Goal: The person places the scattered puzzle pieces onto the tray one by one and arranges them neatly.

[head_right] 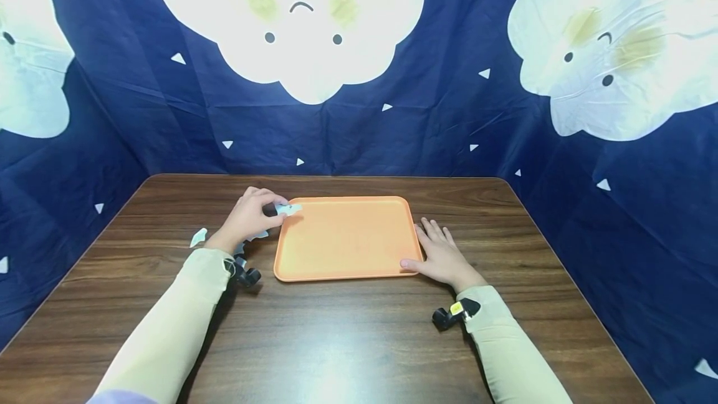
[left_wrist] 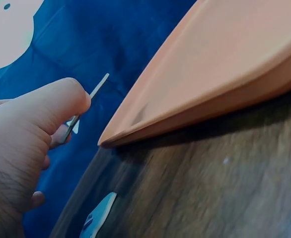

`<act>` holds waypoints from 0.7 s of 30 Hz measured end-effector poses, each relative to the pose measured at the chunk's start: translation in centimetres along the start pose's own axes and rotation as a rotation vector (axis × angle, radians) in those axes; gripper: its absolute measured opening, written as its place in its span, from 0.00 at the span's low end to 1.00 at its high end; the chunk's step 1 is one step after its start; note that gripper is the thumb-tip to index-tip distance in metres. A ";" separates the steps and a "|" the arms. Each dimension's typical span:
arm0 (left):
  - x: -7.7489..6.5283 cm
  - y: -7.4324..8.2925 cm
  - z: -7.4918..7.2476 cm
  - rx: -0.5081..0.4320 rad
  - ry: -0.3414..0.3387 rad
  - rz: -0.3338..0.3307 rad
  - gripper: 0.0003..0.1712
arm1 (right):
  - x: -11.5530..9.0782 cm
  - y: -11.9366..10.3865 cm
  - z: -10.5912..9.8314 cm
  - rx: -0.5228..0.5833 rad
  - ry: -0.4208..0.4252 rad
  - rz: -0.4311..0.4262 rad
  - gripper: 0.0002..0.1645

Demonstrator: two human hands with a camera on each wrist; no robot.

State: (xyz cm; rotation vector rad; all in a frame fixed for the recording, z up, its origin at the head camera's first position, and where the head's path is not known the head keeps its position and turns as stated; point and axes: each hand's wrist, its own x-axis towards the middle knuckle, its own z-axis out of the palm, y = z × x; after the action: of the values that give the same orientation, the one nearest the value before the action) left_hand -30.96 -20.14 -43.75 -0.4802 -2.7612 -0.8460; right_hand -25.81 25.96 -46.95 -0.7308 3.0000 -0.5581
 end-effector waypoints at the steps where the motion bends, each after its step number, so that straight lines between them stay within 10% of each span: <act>1: 0.1 0.1 0.1 -0.004 0.003 0.005 0.19 | 0.0 0.0 0.0 0.000 0.000 0.000 0.60; 21: 2.1 1.3 2.0 -0.067 -0.007 0.060 0.20 | -0.1 -0.2 -0.2 -0.010 -0.012 0.017 0.61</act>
State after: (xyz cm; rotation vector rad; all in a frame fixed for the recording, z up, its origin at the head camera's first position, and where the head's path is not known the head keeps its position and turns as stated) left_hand -32.61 -17.45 -44.15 -0.5753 -2.7176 -0.9261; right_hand -25.62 25.87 -46.69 -0.7052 2.9973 -0.5367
